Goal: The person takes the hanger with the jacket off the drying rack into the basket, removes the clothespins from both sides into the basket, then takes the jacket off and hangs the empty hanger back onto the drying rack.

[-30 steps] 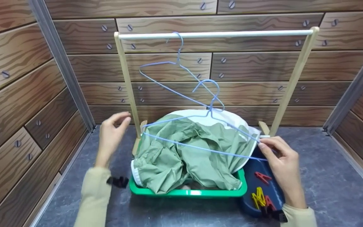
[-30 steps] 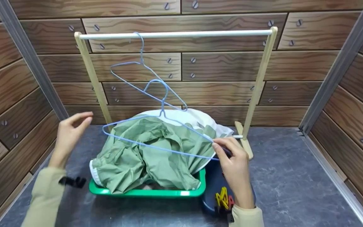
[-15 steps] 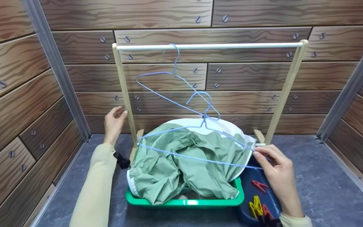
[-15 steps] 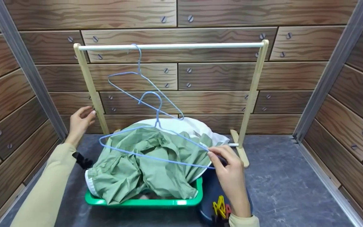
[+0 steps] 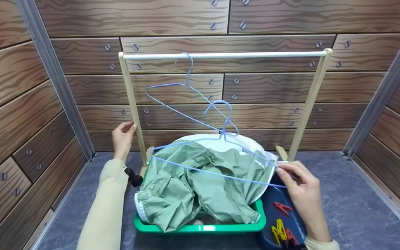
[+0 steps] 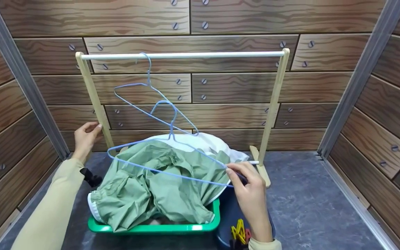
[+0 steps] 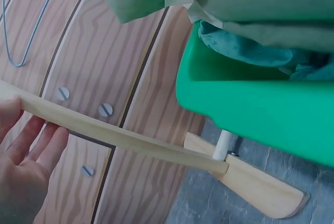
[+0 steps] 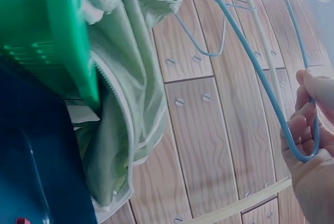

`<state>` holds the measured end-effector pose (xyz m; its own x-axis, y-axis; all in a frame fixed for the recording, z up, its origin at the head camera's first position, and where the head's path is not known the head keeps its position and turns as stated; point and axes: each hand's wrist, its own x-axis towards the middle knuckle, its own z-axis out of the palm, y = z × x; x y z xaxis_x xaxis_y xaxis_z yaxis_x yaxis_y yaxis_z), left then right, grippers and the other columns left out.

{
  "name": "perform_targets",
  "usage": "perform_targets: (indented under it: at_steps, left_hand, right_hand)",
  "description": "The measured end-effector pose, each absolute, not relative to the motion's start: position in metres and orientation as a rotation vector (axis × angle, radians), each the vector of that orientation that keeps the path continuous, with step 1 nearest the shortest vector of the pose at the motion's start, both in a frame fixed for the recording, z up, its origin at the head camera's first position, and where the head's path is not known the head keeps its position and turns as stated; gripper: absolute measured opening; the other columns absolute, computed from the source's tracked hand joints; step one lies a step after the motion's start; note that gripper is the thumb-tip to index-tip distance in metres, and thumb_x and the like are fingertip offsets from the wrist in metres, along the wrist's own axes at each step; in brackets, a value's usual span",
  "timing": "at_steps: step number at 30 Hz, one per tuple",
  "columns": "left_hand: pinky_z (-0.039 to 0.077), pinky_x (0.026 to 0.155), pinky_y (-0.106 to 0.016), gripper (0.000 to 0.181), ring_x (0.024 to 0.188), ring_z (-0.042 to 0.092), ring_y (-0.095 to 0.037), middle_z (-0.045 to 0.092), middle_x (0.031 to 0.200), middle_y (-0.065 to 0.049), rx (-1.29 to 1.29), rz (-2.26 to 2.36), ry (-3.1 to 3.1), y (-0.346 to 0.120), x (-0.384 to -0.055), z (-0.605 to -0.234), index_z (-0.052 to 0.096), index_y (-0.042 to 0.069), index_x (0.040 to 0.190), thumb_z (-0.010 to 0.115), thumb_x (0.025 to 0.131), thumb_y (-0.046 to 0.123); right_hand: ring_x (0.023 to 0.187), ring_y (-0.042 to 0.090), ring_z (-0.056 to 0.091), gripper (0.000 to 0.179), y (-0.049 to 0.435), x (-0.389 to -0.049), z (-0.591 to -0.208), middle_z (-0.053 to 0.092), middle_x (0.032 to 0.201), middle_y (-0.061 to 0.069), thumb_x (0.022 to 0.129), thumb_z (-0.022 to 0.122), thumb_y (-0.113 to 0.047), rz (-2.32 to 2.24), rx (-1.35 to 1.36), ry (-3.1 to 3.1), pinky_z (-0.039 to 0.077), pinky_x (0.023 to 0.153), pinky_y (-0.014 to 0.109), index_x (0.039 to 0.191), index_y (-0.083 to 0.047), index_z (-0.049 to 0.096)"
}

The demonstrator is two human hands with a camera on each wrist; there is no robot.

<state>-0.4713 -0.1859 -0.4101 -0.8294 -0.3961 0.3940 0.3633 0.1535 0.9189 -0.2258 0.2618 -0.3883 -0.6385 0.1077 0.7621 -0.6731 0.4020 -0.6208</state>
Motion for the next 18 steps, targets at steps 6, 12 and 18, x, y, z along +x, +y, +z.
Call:
perform_targets:
  at_steps: [6,12,18]
  left_hand:
    - [0.048,0.059,-0.020,0.017,0.070,0.057,-0.011,0.065,0.091,-0.017,0.034,-1.711,-1.877,-0.186,-0.472,-0.410,0.066,-0.007,0.099,0.064,0.086,0.005]
    - [0.048,0.056,-0.017,0.017,0.070,0.057,-0.011,0.065,0.091,-0.017,0.040,-1.734,-1.875,-0.186,-0.470,-0.408,0.066,-0.007,0.100,0.064,0.086,0.004]
    - [0.048,0.060,-0.019,0.019,0.075,0.059,-0.013,0.065,0.096,-0.018,0.021,-1.714,-1.911,-0.190,-0.471,-0.407,0.065,-0.006,0.102,0.063,0.088,0.005]
  right_hand:
    - [0.083,0.018,0.058,0.017,0.275,-0.223,-0.387,0.062,0.091,0.019,0.082,0.062,0.013,1.247,0.463,-1.889,0.047,0.074,0.019,0.096,0.006,0.068]
    - [0.077,0.015,0.055,0.019,0.311,-0.217,-0.386,0.061,0.087,0.019,0.079,0.063,0.016,1.123,0.431,-1.905,0.045,0.068,0.015,0.095,0.007,0.068]
    - [0.076,0.013,0.056,0.020,0.350,-0.213,-0.391,0.062,0.085,0.018,0.078,0.062,0.019,1.073,0.360,-1.926,0.044,0.069,0.014,0.095,0.009,0.067]
